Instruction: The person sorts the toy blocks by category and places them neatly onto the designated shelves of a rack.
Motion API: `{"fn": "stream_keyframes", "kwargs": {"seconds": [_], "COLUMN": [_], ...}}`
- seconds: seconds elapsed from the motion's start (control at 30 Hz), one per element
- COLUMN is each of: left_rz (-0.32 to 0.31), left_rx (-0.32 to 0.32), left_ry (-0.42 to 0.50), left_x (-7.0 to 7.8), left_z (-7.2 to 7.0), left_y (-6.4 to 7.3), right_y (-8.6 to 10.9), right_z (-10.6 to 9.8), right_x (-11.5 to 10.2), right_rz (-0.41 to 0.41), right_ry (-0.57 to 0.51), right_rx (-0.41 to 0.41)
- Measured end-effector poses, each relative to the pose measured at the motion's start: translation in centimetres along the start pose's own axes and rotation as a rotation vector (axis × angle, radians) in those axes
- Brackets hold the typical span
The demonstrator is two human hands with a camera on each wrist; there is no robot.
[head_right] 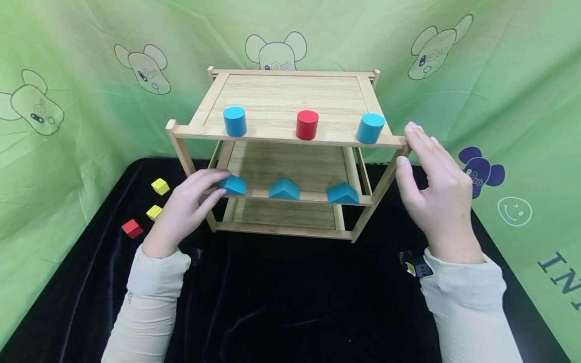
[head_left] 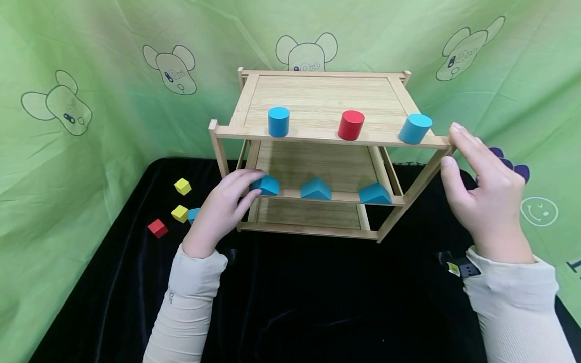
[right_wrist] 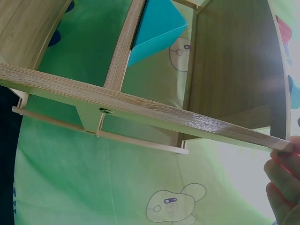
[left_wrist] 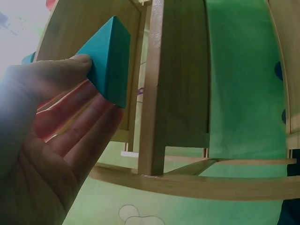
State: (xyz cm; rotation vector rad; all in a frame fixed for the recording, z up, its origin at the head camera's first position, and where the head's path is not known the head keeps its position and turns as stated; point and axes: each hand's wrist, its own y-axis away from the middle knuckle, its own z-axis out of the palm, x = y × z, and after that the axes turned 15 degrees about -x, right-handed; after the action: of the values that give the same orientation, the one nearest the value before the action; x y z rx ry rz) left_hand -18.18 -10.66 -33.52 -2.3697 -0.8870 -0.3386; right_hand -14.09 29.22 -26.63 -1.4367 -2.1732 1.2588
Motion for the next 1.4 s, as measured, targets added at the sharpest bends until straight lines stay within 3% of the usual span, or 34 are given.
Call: {"fn": "stream_keyframes", "kwargs": {"seconds": [0.63, 1.4], "left_rz": [-0.016, -0.061], "left_rx": [-0.045, -0.072], "left_ry": [-0.068, -0.087], "left_x": [0.0, 0.1], "left_z": [1.3, 1.5], "left_y": [-0.5, -0.7], "right_y": [0.2, -0.2], "right_z": [0.3, 0.5], "right_x": [0.1, -0.3], "right_rz": [0.008, 0.003], "right_ry": [-0.005, -0.026], "right_rx": [0.009, 0.037]}}
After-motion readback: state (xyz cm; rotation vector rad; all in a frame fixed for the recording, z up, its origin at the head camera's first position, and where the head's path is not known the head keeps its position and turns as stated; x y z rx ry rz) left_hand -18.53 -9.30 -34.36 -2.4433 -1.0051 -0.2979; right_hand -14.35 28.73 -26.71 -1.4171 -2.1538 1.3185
